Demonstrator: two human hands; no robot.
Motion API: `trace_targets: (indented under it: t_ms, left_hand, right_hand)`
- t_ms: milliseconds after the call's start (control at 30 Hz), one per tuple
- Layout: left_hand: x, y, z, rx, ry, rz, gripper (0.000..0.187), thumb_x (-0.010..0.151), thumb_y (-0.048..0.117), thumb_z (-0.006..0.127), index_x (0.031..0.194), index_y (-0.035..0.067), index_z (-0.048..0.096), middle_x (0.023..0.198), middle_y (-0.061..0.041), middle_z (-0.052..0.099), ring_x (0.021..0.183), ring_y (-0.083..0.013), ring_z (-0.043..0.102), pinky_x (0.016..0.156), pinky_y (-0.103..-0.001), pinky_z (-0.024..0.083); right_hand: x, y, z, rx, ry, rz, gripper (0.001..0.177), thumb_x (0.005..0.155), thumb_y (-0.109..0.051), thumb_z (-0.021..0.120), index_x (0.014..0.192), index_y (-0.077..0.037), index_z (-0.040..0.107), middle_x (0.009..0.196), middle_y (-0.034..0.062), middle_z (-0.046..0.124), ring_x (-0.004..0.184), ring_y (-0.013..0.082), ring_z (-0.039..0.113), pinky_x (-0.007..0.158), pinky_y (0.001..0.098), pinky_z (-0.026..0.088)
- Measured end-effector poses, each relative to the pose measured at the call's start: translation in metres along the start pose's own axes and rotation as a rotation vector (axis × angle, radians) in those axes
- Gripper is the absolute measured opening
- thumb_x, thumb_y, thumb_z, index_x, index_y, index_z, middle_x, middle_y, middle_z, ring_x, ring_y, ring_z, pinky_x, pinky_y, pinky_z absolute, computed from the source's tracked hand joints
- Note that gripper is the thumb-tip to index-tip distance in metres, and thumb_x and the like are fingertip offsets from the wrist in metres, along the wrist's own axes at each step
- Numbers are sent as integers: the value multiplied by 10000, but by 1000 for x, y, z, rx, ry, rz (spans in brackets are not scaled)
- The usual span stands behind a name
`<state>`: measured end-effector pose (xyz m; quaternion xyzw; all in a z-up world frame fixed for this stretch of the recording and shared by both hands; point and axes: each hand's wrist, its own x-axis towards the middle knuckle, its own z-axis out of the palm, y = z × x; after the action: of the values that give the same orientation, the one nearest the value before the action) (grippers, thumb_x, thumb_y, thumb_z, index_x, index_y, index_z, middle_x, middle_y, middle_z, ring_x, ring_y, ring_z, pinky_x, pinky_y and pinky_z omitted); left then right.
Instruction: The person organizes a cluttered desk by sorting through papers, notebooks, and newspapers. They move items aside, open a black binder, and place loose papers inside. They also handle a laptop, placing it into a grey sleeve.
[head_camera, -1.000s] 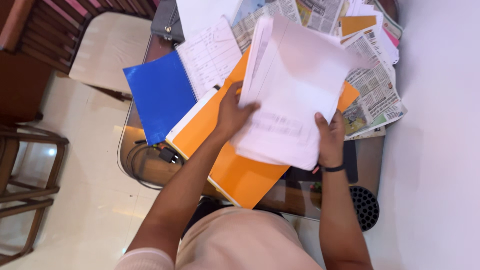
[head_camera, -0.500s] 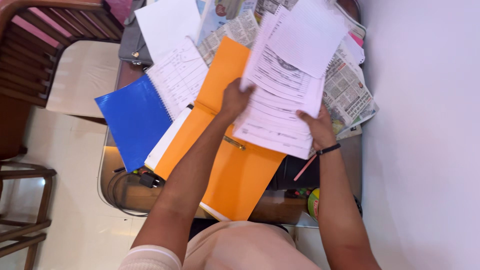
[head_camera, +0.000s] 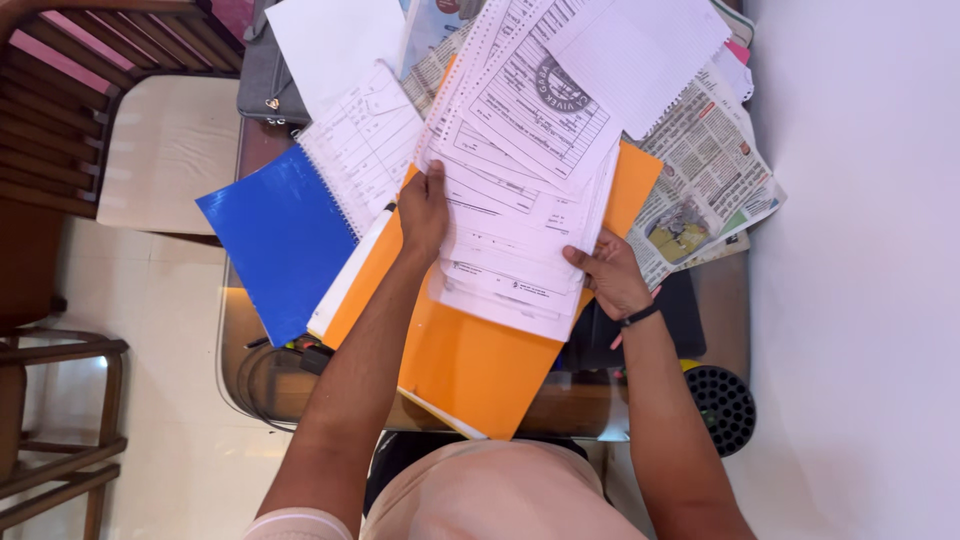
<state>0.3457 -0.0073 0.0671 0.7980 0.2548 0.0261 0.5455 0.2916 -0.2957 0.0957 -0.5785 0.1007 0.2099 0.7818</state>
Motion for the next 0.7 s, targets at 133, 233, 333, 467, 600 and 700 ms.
trace_targets:
  t_ms: [133,233,333,467,600,700]
  left_hand:
    - [10,-17,-14,-275,-78,286,409,984,300,668,1142,-74,627,1007,-166,714,921,-250,658,808,-393,533]
    - [-5,-31,-31,-208,-250,552,554,807,113,837,1235,-92,552,1100,-171,686,980,-259,672,831,-383,549]
    - [-13,-37,-54,-136,-367,216,336,854,88,732,1147,-30,618,980,-120,730,820,-193,718,701,-330,592]
    - [2,-51,-99,-148,-293,45,304,989,237,620,1124,-36,619,810,-136,706,593,-186,692,467,-328,558]
    - [35,-74,-138,-79,-210,71,488,1076,379,483,1004,-91,588,681,-136,681,447,-223,659,391,-357,471]
    - [56,-87,-161,-23,-186,118,544,1068,461,469,969,-60,591,656,-157,664,427,-218,635,402,-338,492]
  right_hand:
    - [10,46,22,-145,353,-86,304,1011,-160,743,1199,76,707,1116,136,753,934,159,681,833,312,550]
    - [9,74,32,-74,329,-164,272,1008,-149,708,1207,32,668,1145,91,751,1004,131,687,889,290,555]
    - [1,96,47,-59,248,-208,334,889,-49,736,1202,-28,622,1145,36,742,1034,113,699,905,281,565]
    - [-8,141,54,-122,354,-246,359,859,36,757,1198,7,643,1123,55,752,1007,138,703,899,301,568]
    - [-19,180,57,-139,581,-393,369,876,53,787,1204,32,619,1137,86,740,995,145,700,903,300,581]
    - [-32,193,75,-83,750,-405,417,840,33,818,1195,31,597,1131,118,745,988,169,717,887,305,596]
